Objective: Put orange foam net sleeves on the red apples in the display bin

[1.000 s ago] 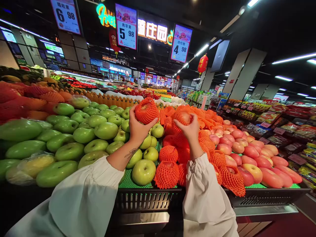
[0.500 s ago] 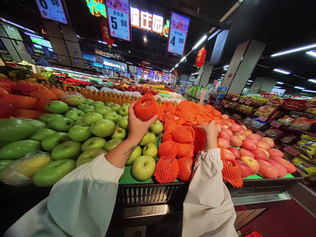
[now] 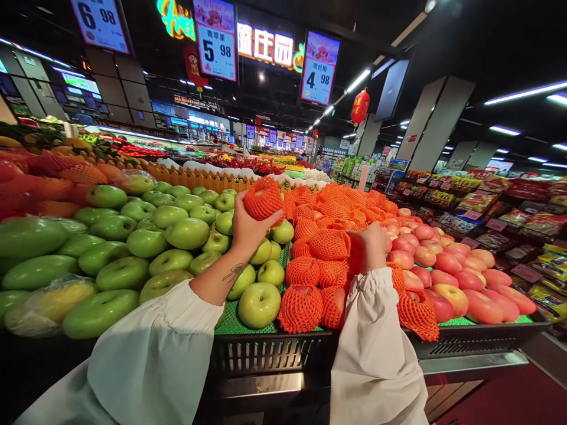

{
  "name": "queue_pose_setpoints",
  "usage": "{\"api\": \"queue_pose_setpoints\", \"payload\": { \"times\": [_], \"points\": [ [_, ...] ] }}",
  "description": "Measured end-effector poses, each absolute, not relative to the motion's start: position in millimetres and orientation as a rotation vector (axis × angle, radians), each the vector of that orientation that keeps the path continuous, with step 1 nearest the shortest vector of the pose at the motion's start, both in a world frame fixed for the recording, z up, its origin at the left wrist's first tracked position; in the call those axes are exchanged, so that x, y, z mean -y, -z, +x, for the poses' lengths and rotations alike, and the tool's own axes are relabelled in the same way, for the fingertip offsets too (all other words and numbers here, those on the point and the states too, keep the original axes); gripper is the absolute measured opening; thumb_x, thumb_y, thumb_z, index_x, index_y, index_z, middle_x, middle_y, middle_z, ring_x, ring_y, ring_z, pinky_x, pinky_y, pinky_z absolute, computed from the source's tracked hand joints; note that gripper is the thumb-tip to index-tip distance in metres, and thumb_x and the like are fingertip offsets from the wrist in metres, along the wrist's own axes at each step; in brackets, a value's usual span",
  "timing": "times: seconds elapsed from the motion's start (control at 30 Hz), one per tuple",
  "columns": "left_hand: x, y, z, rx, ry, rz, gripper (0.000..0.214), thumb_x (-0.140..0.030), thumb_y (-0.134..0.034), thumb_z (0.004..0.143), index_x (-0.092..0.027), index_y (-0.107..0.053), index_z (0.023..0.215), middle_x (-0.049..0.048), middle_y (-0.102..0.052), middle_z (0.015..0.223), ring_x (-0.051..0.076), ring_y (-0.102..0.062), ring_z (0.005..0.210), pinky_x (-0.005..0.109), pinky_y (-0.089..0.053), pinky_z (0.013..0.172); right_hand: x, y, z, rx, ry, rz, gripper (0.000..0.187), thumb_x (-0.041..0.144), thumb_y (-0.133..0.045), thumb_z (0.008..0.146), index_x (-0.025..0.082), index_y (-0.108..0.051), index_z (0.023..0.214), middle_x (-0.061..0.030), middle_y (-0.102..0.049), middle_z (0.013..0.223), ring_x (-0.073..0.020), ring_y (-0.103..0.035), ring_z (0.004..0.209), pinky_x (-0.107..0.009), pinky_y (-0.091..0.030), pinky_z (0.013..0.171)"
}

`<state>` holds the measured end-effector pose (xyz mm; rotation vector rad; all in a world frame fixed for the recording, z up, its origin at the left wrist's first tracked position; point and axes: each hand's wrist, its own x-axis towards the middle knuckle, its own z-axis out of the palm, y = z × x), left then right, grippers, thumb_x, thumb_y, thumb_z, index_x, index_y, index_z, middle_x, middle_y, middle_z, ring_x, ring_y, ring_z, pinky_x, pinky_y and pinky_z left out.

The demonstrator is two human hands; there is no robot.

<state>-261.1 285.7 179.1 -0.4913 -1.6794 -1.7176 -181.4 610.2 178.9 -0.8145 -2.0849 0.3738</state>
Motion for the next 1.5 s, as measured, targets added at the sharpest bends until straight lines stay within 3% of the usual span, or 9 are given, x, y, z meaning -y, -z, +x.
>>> {"api": "queue_pose_setpoints", "payload": {
  "times": [0.1,0.2,0.27,0.4,0.63,0.77,1.1,1.3,1.5],
  "points": [
    [-287.3,-175.9,-261.2,1.871,1.671,-0.566,0.090,-0.032,-0.093,0.054,-0.021,-0.045,0.130,0.0181,-0.061,0.134,0.037,-0.060,0.123,0.055,-0.048,0.106,-566.6,-200.7,-175.1,2.021,-0.422,-0.527,0.102,0.076,-0.076,0.059,0.012,-0.052,0.136,-0.0251,-0.052,0.136,-0.0424,-0.048,0.128,-0.062,-0.037,0.108],
    [-289.5,-173.8,-258.2,2.056,1.528,-0.725,0.094,-0.031,-0.093,0.052,-0.016,-0.047,0.132,0.0224,-0.061,0.133,0.041,-0.060,0.123,0.058,-0.048,0.104,-512.6,-215.7,-169.5,2.076,-0.592,0.110,0.084,0.069,-0.065,0.079,0.023,-0.043,0.146,-0.0170,-0.048,0.147,-0.0339,-0.048,0.134,-0.056,-0.040,0.111],
    [-290.4,-173.5,-255.5,2.087,1.437,-0.873,0.095,-0.033,-0.093,0.052,-0.016,-0.047,0.134,0.0225,-0.060,0.136,0.041,-0.058,0.126,0.058,-0.047,0.106,-481.7,-216.9,-167.7,2.205,-0.679,0.411,0.085,0.065,-0.071,0.078,0.029,-0.040,0.148,-0.0139,-0.044,0.152,-0.0344,-0.047,0.137,-0.055,-0.042,0.110],
    [-289.1,-175.1,-252.1,1.986,1.296,-1.120,0.096,-0.030,-0.091,0.056,-0.019,-0.044,0.139,0.0193,-0.054,0.144,0.039,-0.052,0.134,0.057,-0.042,0.114,-451.5,-206.6,-172.4,2.335,-0.760,0.720,0.095,0.063,-0.080,0.070,0.026,-0.040,0.148,-0.0140,-0.043,0.152,-0.0344,-0.042,0.143,-0.054,-0.031,0.121],
    [-286.0,-177.3,-250.1,1.906,1.245,-1.316,0.098,-0.013,-0.080,0.060,-0.021,-0.036,0.147,0.0174,-0.052,0.146,0.036,-0.052,0.134,0.054,-0.043,0.114,-452.6,-196.6,-183.3,2.188,-0.823,0.547,0.077,0.053,-0.083,0.069,0.025,-0.051,0.133,-0.0115,-0.058,0.136,-0.0315,-0.054,0.129,-0.052,-0.039,0.116],
    [-288.4,-174.1,-251.2,1.887,1.312,-1.305,0.093,-0.023,-0.080,0.070,-0.026,-0.033,0.150,0.0160,-0.048,0.150,0.034,-0.049,0.138,0.054,-0.047,0.111,-468.2,-207.6,-178.0,2.049,-0.665,0.322,0.067,0.048,-0.077,0.072,0.025,-0.053,0.130,-0.0117,-0.059,0.130,-0.0317,-0.055,0.123,-0.051,-0.044,0.108],
    [-291.6,-170.5,-251.9,1.918,1.315,-1.187,0.064,-0.027,-0.073,0.079,-0.023,-0.048,0.138,0.0158,-0.054,0.141,0.034,-0.051,0.134,0.054,-0.050,0.108,-578.5,-209.7,-172.7,1.760,-0.488,-0.560,0.075,0.043,-0.080,0.063,0.019,-0.049,0.127,-0.0129,-0.051,0.125,-0.0307,-0.051,0.120,-0.046,-0.041,0.107],
    [-291.0,-171.5,-251.5,1.951,1.283,-1.216,0.056,-0.027,-0.071,0.081,-0.023,-0.052,0.133,0.0138,-0.056,0.136,0.032,-0.051,0.132,0.053,-0.051,0.106,-563.9,-204.5,-186.6,1.808,-0.553,-0.290,0.087,0.052,-0.078,0.064,0.017,-0.038,0.133,-0.0154,-0.051,0.131,-0.0294,-0.054,0.117,-0.045,-0.043,0.105],
    [-290.5,-171.3,-252.1,1.977,1.243,-1.239,0.052,-0.028,-0.070,0.083,-0.022,-0.053,0.132,0.0132,-0.056,0.136,0.031,-0.052,0.131,0.052,-0.049,0.107,-548.5,-191.7,-207.2,2.226,-0.468,0.002,0.066,0.053,-0.075,0.071,0.015,-0.057,0.123,-0.0172,-0.059,0.126,-0.0314,-0.057,0.117,-0.045,-0.044,0.105]
  ]
}}
